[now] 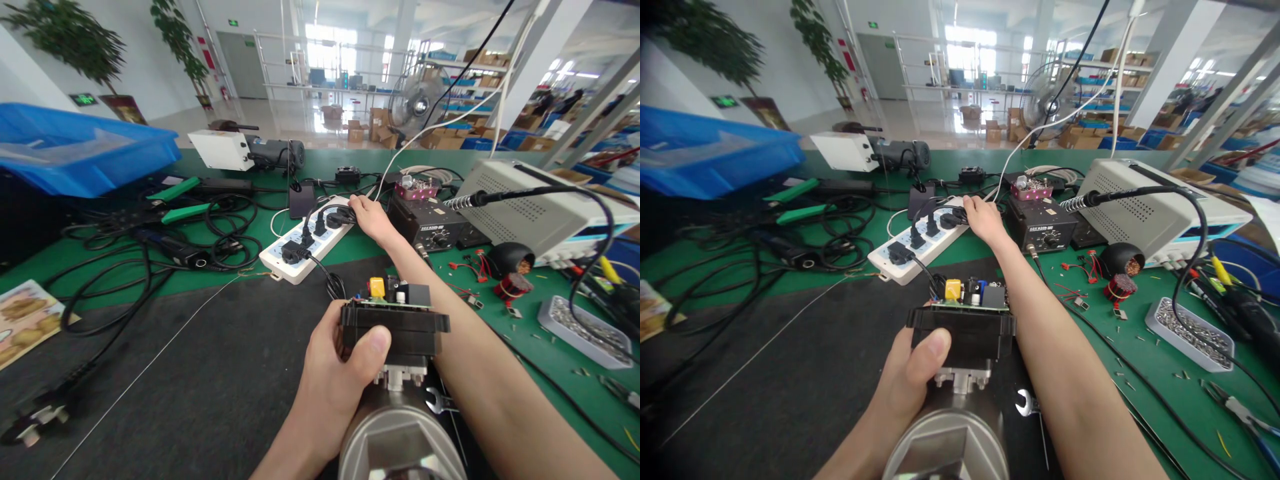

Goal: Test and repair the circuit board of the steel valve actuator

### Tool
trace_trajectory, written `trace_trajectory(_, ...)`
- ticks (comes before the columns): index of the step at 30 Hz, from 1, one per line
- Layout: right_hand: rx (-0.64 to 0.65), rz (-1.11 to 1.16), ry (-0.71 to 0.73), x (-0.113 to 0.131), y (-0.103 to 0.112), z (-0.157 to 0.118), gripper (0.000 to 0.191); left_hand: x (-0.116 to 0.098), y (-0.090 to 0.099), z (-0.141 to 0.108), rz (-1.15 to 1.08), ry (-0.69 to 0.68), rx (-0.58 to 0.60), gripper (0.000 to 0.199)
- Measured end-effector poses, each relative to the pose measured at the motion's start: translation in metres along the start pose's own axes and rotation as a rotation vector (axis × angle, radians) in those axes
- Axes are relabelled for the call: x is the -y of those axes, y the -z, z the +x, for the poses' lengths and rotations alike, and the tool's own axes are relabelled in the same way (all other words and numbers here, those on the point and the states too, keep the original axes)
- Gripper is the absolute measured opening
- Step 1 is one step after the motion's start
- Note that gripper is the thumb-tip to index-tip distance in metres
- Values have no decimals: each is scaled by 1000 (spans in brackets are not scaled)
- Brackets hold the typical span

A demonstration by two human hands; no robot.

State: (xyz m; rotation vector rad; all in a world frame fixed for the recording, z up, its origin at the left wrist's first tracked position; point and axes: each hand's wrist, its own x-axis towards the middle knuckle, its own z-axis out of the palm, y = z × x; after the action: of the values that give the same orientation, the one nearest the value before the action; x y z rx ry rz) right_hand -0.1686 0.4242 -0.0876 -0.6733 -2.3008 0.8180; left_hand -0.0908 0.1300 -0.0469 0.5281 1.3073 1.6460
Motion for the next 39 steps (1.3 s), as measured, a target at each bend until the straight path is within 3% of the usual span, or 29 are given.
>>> trace_trajectory(9, -13, 27, -2, -1, -1, 1, 49, -2, 1, -1, 1, 0, 15, 48)
trace_trajectory(22, -8, 39, -10, -2, -1, 2, 48, 1, 0, 0, -19, -21, 18, 52)
trace_trajectory(39, 4, 39, -13, 0, 2, -1, 52, 1, -3, 3, 131, -90, -56, 53)
